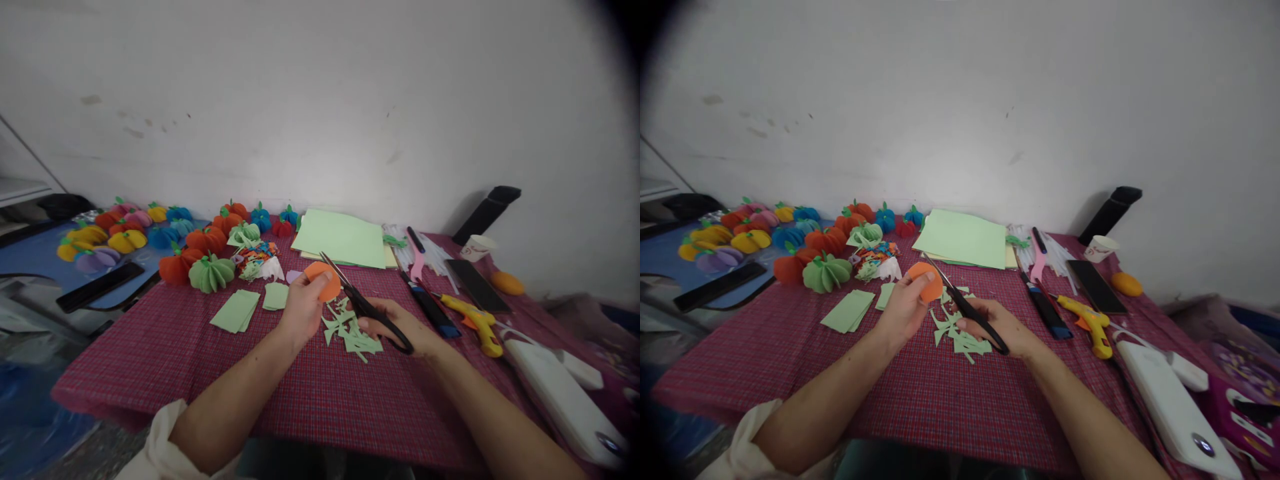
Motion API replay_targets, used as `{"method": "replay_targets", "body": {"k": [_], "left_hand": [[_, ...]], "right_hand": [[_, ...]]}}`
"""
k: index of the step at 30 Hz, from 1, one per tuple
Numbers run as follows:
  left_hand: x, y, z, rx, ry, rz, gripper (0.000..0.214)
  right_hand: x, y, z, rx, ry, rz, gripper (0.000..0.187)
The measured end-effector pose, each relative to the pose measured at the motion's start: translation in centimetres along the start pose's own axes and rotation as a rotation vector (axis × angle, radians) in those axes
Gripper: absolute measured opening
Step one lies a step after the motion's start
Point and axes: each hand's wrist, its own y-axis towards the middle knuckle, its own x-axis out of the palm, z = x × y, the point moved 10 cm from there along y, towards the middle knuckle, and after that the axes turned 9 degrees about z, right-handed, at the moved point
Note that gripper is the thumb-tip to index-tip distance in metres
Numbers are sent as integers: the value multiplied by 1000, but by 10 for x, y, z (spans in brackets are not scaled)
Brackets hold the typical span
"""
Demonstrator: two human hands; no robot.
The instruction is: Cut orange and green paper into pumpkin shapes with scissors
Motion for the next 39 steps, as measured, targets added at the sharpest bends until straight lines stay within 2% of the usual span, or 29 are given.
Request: {"method": "replay_targets", "body": {"k": [7, 10, 14, 19, 22, 24, 26, 30, 32, 35, 39], "left_hand": [[-1, 2, 0, 20, 27, -3, 14], [-2, 6, 1, 67, 99, -10, 15], [-4, 9, 9, 209, 305, -23, 19], [2, 3, 21, 415, 559, -72, 11], [5, -4, 29, 527, 656, -63, 6], [8, -6, 30, 555, 676, -68, 5], [5, -2, 23, 456, 612, -65, 7], [4, 5, -17, 1, 393, -159, 16], [8, 1, -29, -134, 343, -228, 16], [10, -4, -38, -224, 363, -268, 20], [10, -8, -46, -270, 413, -308, 22]], "right_hand": [[-3, 1, 7, 43, -21, 22, 39], [-12, 2, 7, 74, -9, 70, 40], [-29, 3, -4, 47, 41, 180, 40], [-45, 4, -8, 16, 27, 303, 39], [-53, 6, -5, -6, 1, 363, 38], [-55, 7, -5, -25, -15, 387, 38], [-56, 8, -5, -32, -28, 395, 38], [-56, 9, -2, -24, -10, 402, 38], [-57, 9, -1, -34, 9, 416, 39], [-61, 9, 1, -37, 39, 446, 42], [-60, 10, 4, -16, 111, 449, 44]]}}
